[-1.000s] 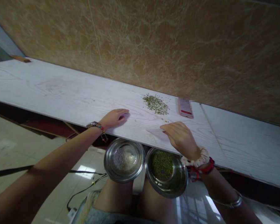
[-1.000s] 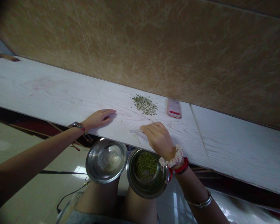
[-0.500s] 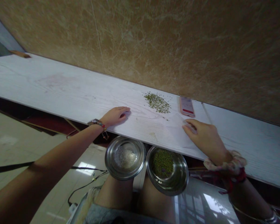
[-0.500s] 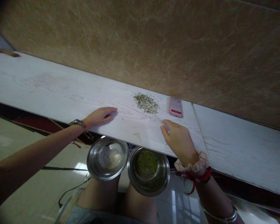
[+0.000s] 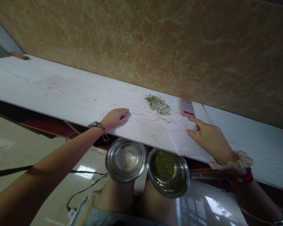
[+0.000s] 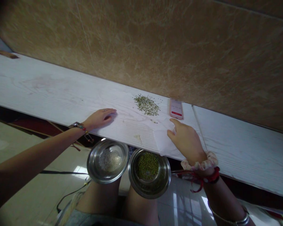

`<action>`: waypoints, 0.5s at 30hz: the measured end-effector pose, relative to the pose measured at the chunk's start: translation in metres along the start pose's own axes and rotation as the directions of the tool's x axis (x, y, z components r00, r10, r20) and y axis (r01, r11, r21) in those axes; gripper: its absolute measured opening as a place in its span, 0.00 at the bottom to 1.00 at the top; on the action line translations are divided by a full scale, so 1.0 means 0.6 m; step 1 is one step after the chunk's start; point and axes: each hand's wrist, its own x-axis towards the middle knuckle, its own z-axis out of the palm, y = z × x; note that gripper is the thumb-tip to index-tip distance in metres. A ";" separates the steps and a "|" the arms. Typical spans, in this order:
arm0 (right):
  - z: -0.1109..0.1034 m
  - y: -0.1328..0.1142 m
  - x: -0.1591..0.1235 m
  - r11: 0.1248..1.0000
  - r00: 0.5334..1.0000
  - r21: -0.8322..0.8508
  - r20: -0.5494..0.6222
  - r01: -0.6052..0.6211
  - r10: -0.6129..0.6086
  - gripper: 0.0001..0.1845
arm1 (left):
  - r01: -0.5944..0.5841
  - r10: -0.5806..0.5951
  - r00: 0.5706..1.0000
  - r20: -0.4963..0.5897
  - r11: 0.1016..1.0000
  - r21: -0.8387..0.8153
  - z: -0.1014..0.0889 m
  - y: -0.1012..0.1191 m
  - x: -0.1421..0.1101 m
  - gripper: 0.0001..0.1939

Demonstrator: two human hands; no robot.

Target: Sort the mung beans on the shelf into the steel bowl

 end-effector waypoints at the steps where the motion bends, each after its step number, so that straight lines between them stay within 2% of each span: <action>1: 0.001 0.002 -0.001 0.999 1.000 -0.045 -0.007 0.006 -0.006 0.21 | 0.003 -0.003 1.000 -0.001 1.000 -0.001 0.000 0.000 0.000 0.21; 4: 0.005 0.009 -0.002 0.989 0.998 -0.133 -0.019 0.059 -0.062 0.18 | 0.004 -0.004 1.000 -0.008 1.000 0.000 0.001 0.000 0.000 0.21; 7: 0.007 0.014 -0.002 0.983 0.996 -0.157 0.031 0.092 -0.088 0.16 | -0.003 0.003 1.000 -0.015 1.000 0.004 0.001 0.000 -0.001 0.21; 10: 0.007 0.010 -0.003 0.986 0.995 -0.155 0.089 0.067 -0.054 0.18 | 0.001 -0.001 1.000 -0.013 1.000 0.006 0.001 0.000 -0.001 0.21; 15: 0.016 -0.005 -0.009 0.991 0.993 -0.133 0.118 -0.004 0.020 0.20 | -0.001 0.001 1.000 -0.007 1.000 -0.003 0.003 -0.002 -0.002 0.20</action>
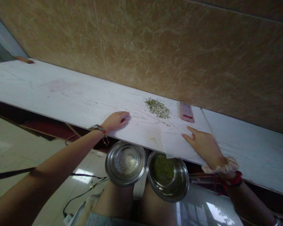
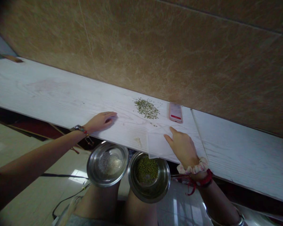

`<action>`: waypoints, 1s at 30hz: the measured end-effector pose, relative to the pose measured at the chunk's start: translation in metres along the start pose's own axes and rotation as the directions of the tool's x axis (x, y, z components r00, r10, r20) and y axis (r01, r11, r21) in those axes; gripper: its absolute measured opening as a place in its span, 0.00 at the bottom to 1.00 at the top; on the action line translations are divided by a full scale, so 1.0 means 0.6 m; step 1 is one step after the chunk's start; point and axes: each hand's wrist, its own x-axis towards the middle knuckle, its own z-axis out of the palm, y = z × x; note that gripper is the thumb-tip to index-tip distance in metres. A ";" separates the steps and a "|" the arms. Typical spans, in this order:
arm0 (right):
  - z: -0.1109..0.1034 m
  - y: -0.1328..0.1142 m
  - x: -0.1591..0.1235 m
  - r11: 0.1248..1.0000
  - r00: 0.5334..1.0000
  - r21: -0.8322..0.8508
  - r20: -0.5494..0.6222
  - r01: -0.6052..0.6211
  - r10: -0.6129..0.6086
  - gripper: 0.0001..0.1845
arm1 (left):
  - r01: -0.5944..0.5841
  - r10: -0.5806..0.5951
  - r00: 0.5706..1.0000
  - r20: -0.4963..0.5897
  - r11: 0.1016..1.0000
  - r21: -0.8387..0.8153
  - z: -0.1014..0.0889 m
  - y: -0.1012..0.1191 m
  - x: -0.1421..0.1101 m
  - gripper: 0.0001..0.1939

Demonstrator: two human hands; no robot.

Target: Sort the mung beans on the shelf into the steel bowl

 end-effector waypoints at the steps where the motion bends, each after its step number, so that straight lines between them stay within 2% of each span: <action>1: 0.003 -0.003 0.000 1.000 1.000 0.011 -0.002 -0.004 0.004 0.19 | -0.001 0.001 1.000 -0.001 1.000 -0.001 0.000 0.000 0.000 0.20; 7: 0.020 -0.016 0.004 0.998 0.997 0.064 -0.072 -0.002 0.007 0.16 | 0.011 -0.011 1.000 0.005 1.000 -0.001 -0.001 0.001 -0.001 0.21; 13: 0.021 -0.037 0.006 0.982 0.997 0.183 -0.047 -0.045 0.054 0.17 | 0.015 -0.015 1.000 0.011 1.000 0.000 -0.002 0.003 0.000 0.21; 18: 0.029 -0.055 0.008 0.952 0.993 0.301 -0.076 -0.061 0.087 0.17 | 0.015 -0.015 1.000 0.010 1.000 0.006 -0.002 0.004 0.000 0.21; 26: 0.036 -0.086 0.023 0.931 0.994 0.358 -0.061 -0.066 0.093 0.17 | 0.004 -0.004 1.000 0.007 0.999 0.033 -0.002 0.002 -0.001 0.21; 30: 0.038 -0.107 0.034 0.907 0.994 0.414 -0.026 -0.082 0.102 0.18 | 0.082 -0.079 0.996 -0.049 0.995 0.063 -0.002 0.001 -0.001 0.19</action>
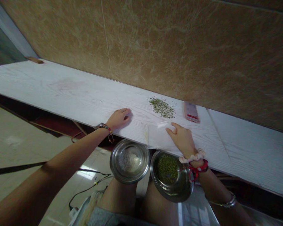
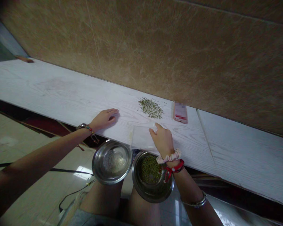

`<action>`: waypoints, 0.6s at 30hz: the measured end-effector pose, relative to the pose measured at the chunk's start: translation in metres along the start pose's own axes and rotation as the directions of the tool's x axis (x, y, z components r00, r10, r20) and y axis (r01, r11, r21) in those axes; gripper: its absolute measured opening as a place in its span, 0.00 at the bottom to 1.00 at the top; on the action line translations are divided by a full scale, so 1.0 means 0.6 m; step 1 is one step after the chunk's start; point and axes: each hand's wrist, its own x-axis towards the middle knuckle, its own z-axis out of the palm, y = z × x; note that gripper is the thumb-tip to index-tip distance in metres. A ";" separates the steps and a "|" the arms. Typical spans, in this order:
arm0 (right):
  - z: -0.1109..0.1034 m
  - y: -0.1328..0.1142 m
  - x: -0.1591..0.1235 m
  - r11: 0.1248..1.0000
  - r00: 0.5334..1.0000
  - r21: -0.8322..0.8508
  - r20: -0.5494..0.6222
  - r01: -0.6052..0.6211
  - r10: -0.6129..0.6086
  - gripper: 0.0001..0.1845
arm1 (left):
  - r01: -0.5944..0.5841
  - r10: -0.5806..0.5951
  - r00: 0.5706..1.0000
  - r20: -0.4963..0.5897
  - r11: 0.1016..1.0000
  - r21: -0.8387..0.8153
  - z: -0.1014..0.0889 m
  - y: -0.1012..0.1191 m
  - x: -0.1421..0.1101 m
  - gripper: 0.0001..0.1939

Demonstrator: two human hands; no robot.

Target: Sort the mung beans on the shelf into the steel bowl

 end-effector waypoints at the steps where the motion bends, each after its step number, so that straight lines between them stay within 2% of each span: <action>1: 0.003 -0.005 0.002 1.000 1.000 0.020 0.008 -0.007 0.007 0.18 | 0.032 -0.032 0.999 -0.006 0.999 0.014 0.000 0.000 0.000 0.19; 6: -0.001 -0.021 0.020 0.978 0.999 0.209 0.031 -0.021 0.015 0.19 | 0.132 -0.132 0.991 0.008 0.990 0.057 -0.005 0.005 -0.002 0.20; 10: -0.023 -0.011 0.049 0.935 0.997 0.349 -0.016 0.071 -0.069 0.18 | 0.145 -0.146 0.989 0.014 0.988 0.061 -0.005 0.009 -0.001 0.20; 12: -0.034 -0.006 0.069 0.939 0.994 0.325 -0.028 0.112 -0.109 0.18 | 0.149 -0.150 0.988 0.021 0.987 0.062 -0.004 0.008 0.000 0.21; 16: -0.035 -0.009 0.116 0.968 0.975 0.124 0.016 0.219 -0.222 0.17 | 0.141 -0.147 0.986 0.081 0.987 0.077 -0.008 -0.013 0.004 0.22; 18: -0.025 -0.017 0.135 0.957 0.956 0.045 0.063 0.285 -0.287 0.17 | 0.045 -0.053 0.984 0.172 0.998 0.049 -0.013 -0.030 0.004 0.23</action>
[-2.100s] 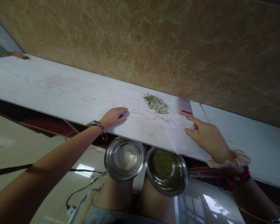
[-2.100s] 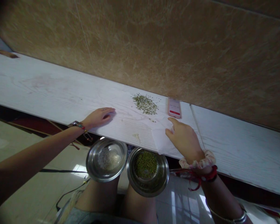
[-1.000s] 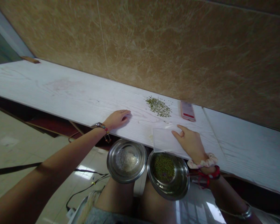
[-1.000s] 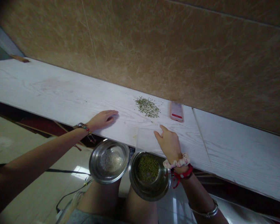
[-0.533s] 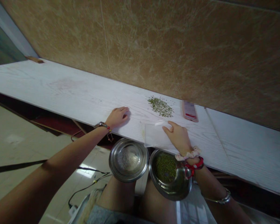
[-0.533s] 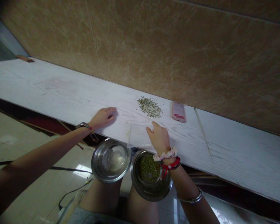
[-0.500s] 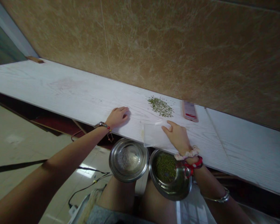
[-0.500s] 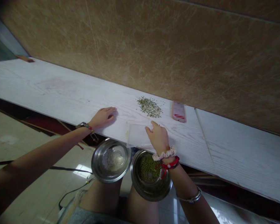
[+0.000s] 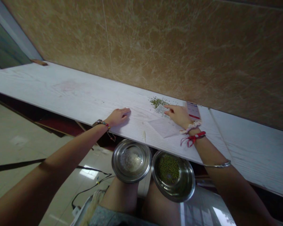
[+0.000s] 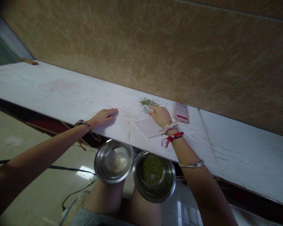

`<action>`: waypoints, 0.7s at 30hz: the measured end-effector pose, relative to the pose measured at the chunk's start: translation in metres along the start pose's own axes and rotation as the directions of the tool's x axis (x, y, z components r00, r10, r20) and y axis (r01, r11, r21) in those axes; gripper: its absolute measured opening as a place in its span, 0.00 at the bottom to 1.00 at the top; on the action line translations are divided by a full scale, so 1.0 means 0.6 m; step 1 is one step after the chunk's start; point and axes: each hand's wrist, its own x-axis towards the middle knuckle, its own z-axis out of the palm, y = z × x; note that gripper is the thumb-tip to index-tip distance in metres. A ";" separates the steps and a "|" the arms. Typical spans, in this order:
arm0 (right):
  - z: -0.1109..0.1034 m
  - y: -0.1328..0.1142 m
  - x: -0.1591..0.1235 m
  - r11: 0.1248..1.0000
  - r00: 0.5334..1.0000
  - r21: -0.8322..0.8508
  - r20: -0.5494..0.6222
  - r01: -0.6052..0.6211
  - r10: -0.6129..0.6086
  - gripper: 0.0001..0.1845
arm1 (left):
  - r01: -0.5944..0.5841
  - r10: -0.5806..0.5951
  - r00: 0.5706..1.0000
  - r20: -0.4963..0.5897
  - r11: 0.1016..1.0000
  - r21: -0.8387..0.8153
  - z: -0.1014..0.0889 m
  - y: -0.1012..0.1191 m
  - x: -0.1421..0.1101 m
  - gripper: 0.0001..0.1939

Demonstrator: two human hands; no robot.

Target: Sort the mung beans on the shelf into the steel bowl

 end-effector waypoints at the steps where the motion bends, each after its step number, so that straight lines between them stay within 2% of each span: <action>1: 0.006 -0.003 0.009 1.000 1.000 -0.010 0.009 0.021 -0.020 0.16 | -0.060 0.060 0.997 0.038 0.998 -0.009 -0.002 -0.008 -0.001 0.24; 3: 0.018 -0.010 0.021 0.998 0.998 -0.021 0.022 0.057 -0.056 0.16 | -0.118 0.118 0.991 0.060 0.993 0.002 -0.005 -0.019 -0.005 0.25; 8: 0.035 -0.034 0.031 0.992 0.994 -0.057 0.040 0.108 -0.106 0.17 | -0.146 0.146 0.989 0.003 0.988 0.058 -0.001 -0.019 -0.015 0.26; 15: 0.042 -0.063 0.027 0.981 0.983 -0.092 0.090 0.170 -0.162 0.16 | -0.125 0.125 0.992 0.003 0.989 0.073 -0.001 -0.014 -0.015 0.26; 21: 0.053 -0.076 0.014 0.978 0.970 -0.058 0.147 0.202 -0.192 0.16 | -0.115 0.116 0.993 -0.012 0.992 0.060 -0.003 -0.010 -0.016 0.26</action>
